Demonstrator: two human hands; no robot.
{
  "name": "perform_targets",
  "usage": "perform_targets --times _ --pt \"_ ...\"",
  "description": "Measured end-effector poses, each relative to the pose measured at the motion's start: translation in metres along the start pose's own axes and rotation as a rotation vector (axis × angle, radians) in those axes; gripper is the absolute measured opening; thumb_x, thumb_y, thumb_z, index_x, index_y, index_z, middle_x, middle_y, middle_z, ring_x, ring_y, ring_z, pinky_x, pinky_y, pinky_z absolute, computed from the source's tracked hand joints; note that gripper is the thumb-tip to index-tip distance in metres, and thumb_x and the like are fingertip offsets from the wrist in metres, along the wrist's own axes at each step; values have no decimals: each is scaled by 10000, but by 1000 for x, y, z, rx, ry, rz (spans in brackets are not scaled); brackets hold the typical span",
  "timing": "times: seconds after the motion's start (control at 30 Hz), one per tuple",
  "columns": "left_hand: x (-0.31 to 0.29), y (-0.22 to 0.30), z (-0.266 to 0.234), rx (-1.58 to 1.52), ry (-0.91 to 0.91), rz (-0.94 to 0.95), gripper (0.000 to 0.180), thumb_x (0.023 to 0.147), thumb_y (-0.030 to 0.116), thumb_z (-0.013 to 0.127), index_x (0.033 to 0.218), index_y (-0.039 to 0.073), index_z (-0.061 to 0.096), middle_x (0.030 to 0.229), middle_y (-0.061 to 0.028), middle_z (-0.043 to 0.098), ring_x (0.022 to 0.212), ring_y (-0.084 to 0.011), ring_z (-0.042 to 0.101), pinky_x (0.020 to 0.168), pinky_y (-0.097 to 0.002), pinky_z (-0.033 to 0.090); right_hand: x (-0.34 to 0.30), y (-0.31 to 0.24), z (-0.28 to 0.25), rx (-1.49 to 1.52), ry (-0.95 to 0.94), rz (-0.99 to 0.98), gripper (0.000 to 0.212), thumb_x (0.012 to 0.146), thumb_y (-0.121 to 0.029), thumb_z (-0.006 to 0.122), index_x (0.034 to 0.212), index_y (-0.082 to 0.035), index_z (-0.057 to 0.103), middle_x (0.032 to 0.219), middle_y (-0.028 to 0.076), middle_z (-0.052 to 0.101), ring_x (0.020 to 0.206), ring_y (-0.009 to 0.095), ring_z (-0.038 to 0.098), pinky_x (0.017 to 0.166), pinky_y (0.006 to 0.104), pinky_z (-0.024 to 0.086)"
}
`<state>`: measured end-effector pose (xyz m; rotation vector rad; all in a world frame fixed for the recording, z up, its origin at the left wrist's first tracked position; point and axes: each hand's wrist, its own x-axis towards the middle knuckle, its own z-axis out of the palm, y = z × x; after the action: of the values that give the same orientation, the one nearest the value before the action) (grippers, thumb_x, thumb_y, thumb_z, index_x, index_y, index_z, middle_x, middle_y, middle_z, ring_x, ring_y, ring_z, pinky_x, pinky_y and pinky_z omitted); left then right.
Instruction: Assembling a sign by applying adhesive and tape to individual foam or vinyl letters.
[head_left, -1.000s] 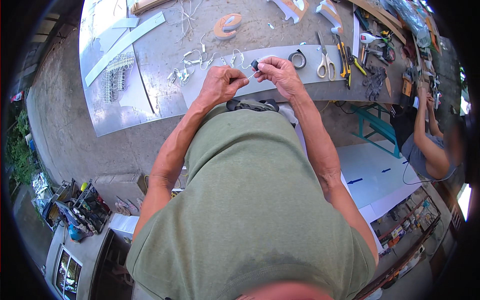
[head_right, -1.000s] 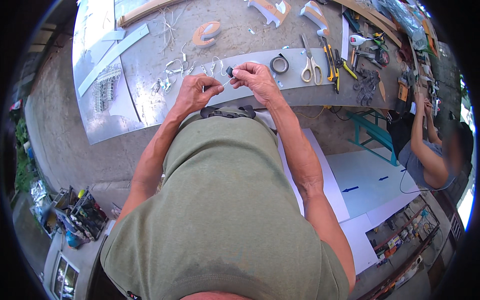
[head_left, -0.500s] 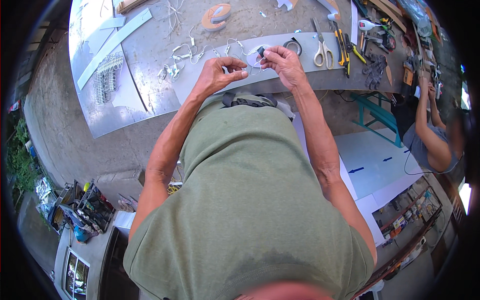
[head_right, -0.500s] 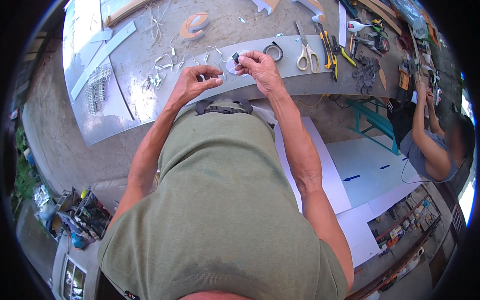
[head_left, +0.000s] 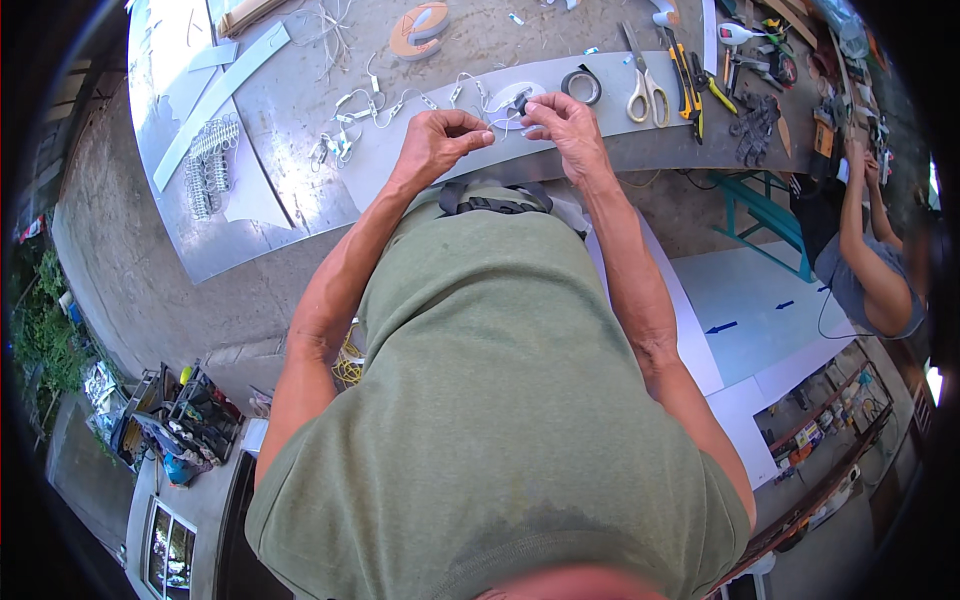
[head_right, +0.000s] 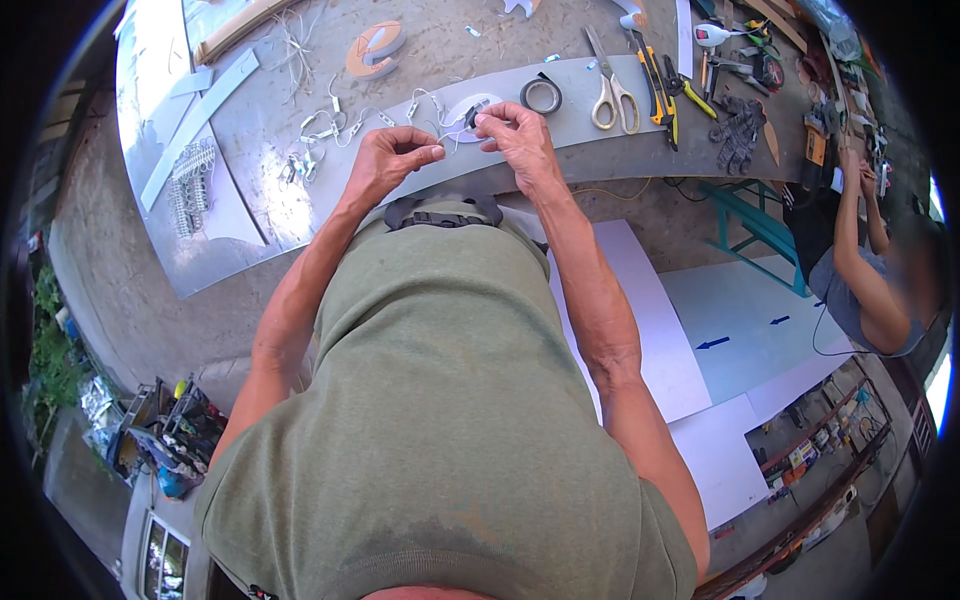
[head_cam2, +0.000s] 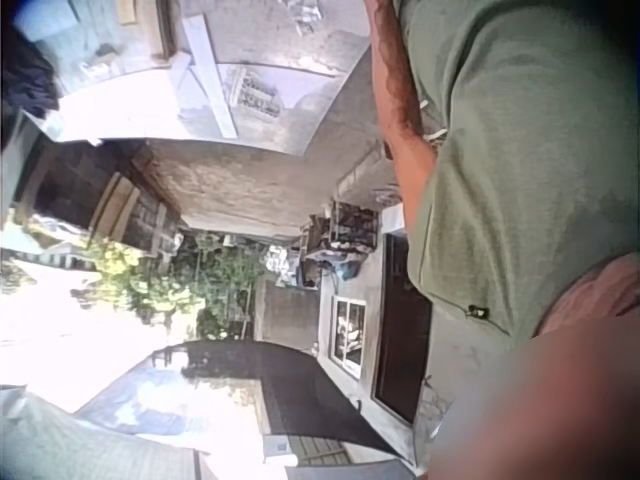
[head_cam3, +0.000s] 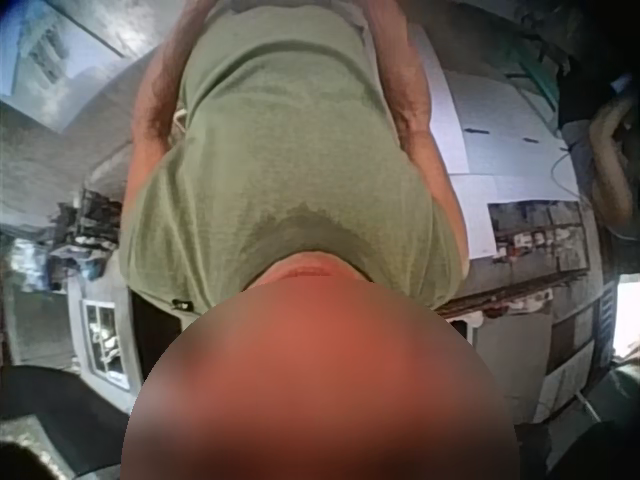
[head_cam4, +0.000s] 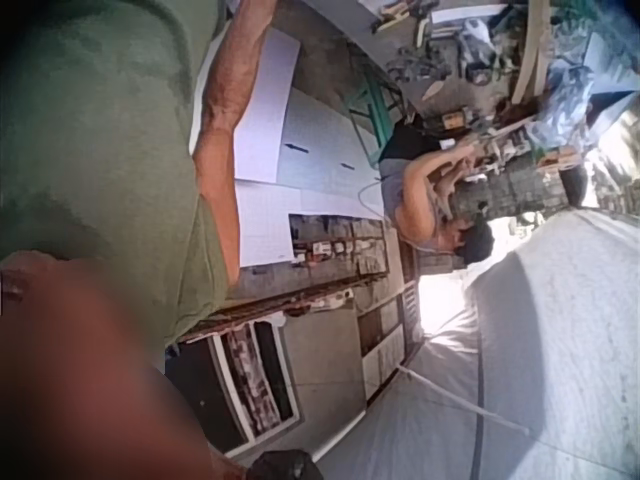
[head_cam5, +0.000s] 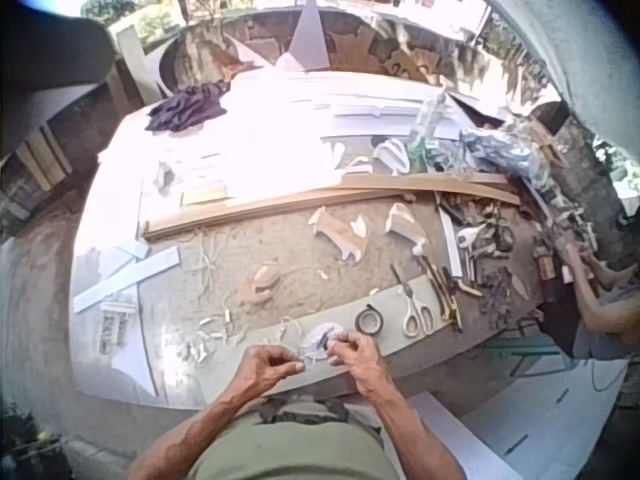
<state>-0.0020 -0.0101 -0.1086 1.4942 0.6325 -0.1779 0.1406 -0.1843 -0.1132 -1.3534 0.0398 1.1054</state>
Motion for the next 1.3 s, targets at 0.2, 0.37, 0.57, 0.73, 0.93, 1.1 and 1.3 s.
perform_targets --times 0.2,0.37,0.57,0.73,0.93,1.1,1.3 --pt "1 -9 6 102 15 -27 210 813 181 828 938 18 789 736 -59 737 629 -96 622 589 -259 510 -34 1 6 -68 60 69 168 936 -146 686 1026 -4 678 897 69 691 753 125 657 595 252 527" --pt "-3 -15 14 158 2 2 203 796 152 838 918 1 778 755 -63 745 662 -86 648 611 -261 532 -47 21 10 33 71 184 169 927 -126 690 1036 2 677 870 86 684 708 118 642 520 238 498" --pt "-6 -22 19 192 8 37 182 795 141 844 910 15 781 782 -47 753 689 -85 652 648 -260 535 -45 33 10 138 114 268 144 895 -83 697 978 31 671 804 95 677 609 122 614 466 240 489" --pt "-6 -20 18 241 3 64 164 794 128 835 905 21 781 782 -63 757 694 -86 663 648 -260 536 -41 38 9 155 127 315 132 891 -79 697 953 32 660 778 90 666 584 114 596 450 236 475" --pt "-3 -22 14 304 -1 116 152 790 120 830 904 31 782 772 -69 755 665 -84 658 632 -263 533 -30 36 8 145 77 375 132 879 -73 706 948 29 659 770 84 662 580 106 589 447 229 467" --pt "-1 -20 10 327 -17 124 148 794 128 827 902 36 783 767 -64 754 642 -79 643 604 -269 520 -24 38 10 144 71 347 130 879 -70 709 946 29 658 769 85 662 575 104 585 446 227 463" --pt "2 -24 8 288 -27 156 162 787 144 816 900 35 779 717 -129 721 579 -156 651 563 -312 511 -22 34 17 129 100 336 122 898 -66 697 959 31 655 772 83 659 567 103 577 444 228 458"
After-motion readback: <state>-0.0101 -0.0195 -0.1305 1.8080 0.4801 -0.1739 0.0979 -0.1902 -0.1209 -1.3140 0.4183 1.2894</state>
